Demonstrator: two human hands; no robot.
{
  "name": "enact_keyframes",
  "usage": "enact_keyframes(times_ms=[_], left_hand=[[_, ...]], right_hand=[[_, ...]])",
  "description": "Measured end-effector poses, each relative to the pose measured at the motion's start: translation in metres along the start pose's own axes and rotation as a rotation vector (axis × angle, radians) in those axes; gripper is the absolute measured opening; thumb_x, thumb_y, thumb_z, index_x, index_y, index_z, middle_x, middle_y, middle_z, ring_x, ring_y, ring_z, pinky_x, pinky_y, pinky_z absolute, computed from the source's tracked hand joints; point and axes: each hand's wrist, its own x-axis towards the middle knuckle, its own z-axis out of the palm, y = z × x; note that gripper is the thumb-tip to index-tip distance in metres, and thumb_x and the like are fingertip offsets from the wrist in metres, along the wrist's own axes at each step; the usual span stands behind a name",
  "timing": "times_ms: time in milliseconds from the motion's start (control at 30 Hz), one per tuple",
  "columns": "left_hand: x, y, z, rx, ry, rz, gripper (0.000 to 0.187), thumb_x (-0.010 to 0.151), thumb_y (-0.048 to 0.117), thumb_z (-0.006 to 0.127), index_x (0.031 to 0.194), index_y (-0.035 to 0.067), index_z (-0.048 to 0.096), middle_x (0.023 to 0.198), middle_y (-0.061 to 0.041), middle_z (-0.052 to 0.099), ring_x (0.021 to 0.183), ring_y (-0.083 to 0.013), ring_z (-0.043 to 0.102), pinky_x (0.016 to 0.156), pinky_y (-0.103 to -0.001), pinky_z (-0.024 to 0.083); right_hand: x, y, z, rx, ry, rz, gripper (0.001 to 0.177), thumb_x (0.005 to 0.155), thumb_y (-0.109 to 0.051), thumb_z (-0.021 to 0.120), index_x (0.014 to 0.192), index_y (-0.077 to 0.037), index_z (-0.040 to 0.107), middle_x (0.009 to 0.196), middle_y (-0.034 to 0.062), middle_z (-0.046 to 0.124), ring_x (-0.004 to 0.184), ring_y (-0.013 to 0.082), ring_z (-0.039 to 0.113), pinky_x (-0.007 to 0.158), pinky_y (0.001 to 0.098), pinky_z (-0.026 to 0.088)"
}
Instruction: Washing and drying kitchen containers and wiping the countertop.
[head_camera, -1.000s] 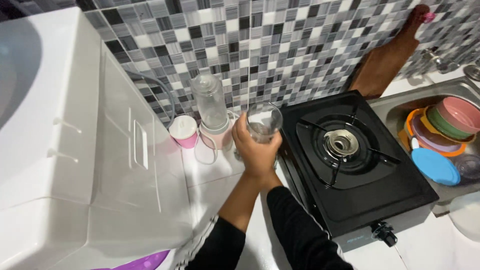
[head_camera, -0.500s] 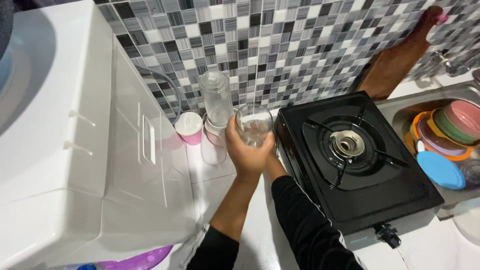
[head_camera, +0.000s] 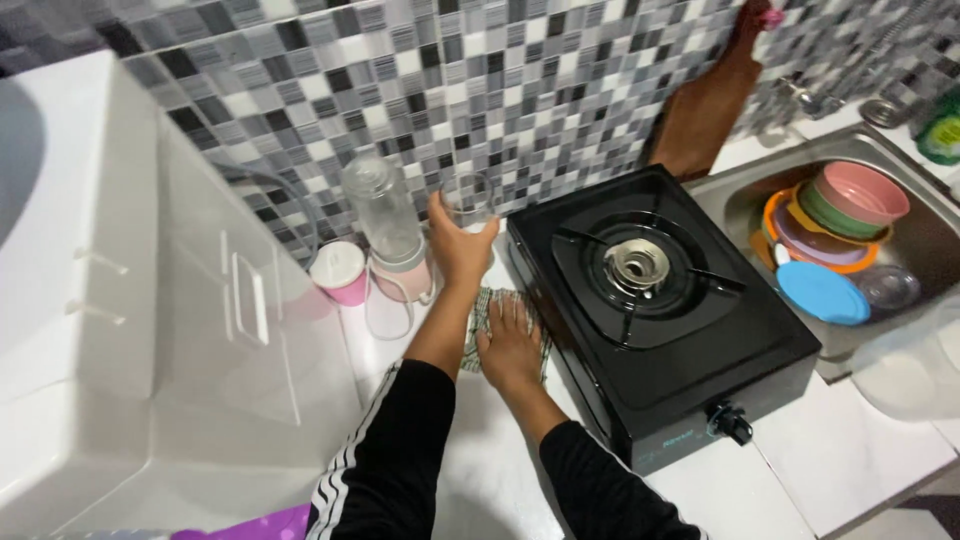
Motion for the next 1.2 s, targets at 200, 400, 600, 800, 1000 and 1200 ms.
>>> enact_keyframes(times_ms=[200,400,600,800,1000,1200], left_hand=[[0.002,-0.021,0.018,0.04,-0.037,-0.036,0.1,0.066,0.029,0.092,0.146,0.006,0.037,0.134,-0.027,0.06,0.12,-0.0455,0.059,0.102,-0.049,0.048],[-0.001,-0.03,0.026,0.022,-0.034,0.01,0.1,0.066,0.026,0.094,0.145,0.006,0.036,0.134,-0.026,0.057,0.121,-0.0451,0.057,0.103,-0.05,0.046],[-0.006,-0.018,0.019,0.043,-0.077,-0.055,0.107,0.064,0.026,0.095,0.15,0.003,0.036,0.134,-0.028,0.056,0.122,-0.0458,0.054,0.102,-0.05,0.045],[-0.058,-0.034,0.005,-0.009,0.053,0.053,0.067,0.093,0.029,0.084,0.144,0.003,0.049,0.14,-0.02,0.061,0.131,-0.0364,0.06,0.113,-0.043,0.047],[-0.057,-0.029,-0.049,0.287,0.408,0.097,0.093,0.077,0.021,0.088,0.147,-0.006,0.033,0.146,-0.027,0.043,0.138,-0.0446,0.04,0.119,-0.051,0.03],[-0.019,-0.008,-0.073,0.255,0.243,-0.054,0.118,0.066,0.024,0.094,0.155,-0.005,0.023,0.151,-0.031,0.037,0.142,-0.0483,0.036,0.118,-0.052,0.031]], right_hand=[[-0.009,-0.003,-0.014,0.067,-0.034,0.002,0.07,0.102,-0.044,0.041,0.162,-0.014,0.021,0.172,0.0053,0.01,0.158,0.0261,0.006,0.123,0.0535,0.01],[-0.004,-0.001,-0.015,0.049,-0.119,0.0,0.07,0.104,-0.045,0.032,0.163,-0.013,0.013,0.172,0.0052,0.004,0.158,0.0252,-0.001,0.124,0.0522,0.004],[-0.003,-0.002,-0.011,0.028,-0.102,0.003,0.07,0.104,-0.044,0.034,0.163,-0.013,0.014,0.172,0.0045,0.005,0.158,0.0246,0.001,0.125,0.051,0.003],[0.003,0.004,0.004,0.048,-0.018,-0.012,0.071,0.101,-0.039,0.039,0.164,-0.014,0.017,0.172,0.0062,0.01,0.158,0.0253,0.005,0.125,0.0519,0.004],[-0.006,0.001,-0.006,0.06,-0.02,-0.02,0.071,0.102,-0.045,0.039,0.162,-0.011,0.02,0.172,0.0076,0.011,0.158,0.0267,0.006,0.124,0.0513,0.005],[-0.008,0.0,-0.008,0.066,-0.02,-0.026,0.072,0.102,-0.045,0.038,0.162,-0.011,0.019,0.171,0.0073,0.01,0.158,0.0267,0.004,0.124,0.0509,0.004]])
